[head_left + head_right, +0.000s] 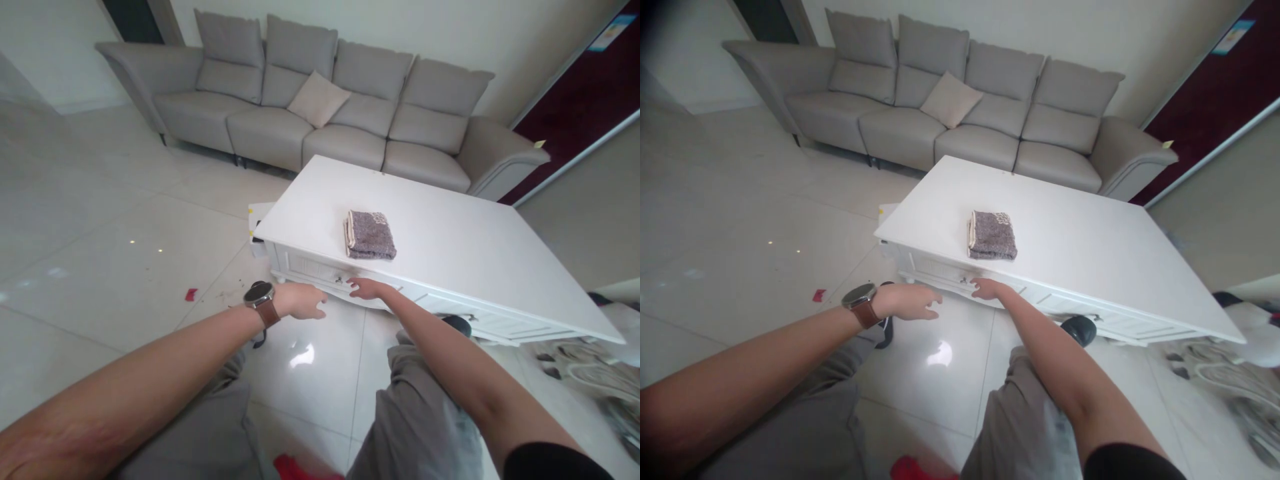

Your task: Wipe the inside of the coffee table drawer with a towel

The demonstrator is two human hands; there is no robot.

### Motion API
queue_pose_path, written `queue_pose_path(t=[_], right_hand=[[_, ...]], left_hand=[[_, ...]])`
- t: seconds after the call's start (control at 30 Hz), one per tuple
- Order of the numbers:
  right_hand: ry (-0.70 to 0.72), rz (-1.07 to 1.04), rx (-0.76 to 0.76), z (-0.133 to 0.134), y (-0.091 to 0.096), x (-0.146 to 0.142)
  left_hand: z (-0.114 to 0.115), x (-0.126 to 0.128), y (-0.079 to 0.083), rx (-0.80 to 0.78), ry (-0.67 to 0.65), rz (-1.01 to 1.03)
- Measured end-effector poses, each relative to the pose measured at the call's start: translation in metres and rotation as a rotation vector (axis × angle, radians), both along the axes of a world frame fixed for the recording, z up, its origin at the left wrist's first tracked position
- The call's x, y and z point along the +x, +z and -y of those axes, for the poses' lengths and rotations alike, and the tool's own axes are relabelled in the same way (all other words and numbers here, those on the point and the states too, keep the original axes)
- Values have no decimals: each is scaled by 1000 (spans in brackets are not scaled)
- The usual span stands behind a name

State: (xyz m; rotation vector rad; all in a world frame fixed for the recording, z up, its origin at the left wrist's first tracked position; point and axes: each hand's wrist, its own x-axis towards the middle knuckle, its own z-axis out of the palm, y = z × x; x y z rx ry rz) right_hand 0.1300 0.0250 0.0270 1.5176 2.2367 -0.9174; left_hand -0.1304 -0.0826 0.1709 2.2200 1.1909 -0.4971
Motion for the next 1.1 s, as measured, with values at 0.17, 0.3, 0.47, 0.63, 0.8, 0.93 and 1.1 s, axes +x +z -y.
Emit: queue_pose_path(t=[0.17, 0.3, 0.47, 0.63, 0.8, 0.93, 1.1], right_hand=[[23, 66, 31, -13, -25, -38], [69, 113, 62, -15, -31, -48], [114, 168, 86, -13, -26, -46], [157, 221, 71, -4, -21, -56], [184, 274, 57, 17, -18, -64], [218, 266, 38, 34, -13, -57], [240, 232, 35, 52, 2, -46]], left_hand=[[0, 5, 12, 29, 0, 13], [-3, 5, 9, 43, 10, 4], [-8, 0, -7, 9, 15, -13], [-13, -4, -17, -17, 25, -78], [-21, -11, -27, -5, 29, -74], [-30, -15, -39, 16, 67, -18], [-36, -16, -49, 51, 74, 40]])
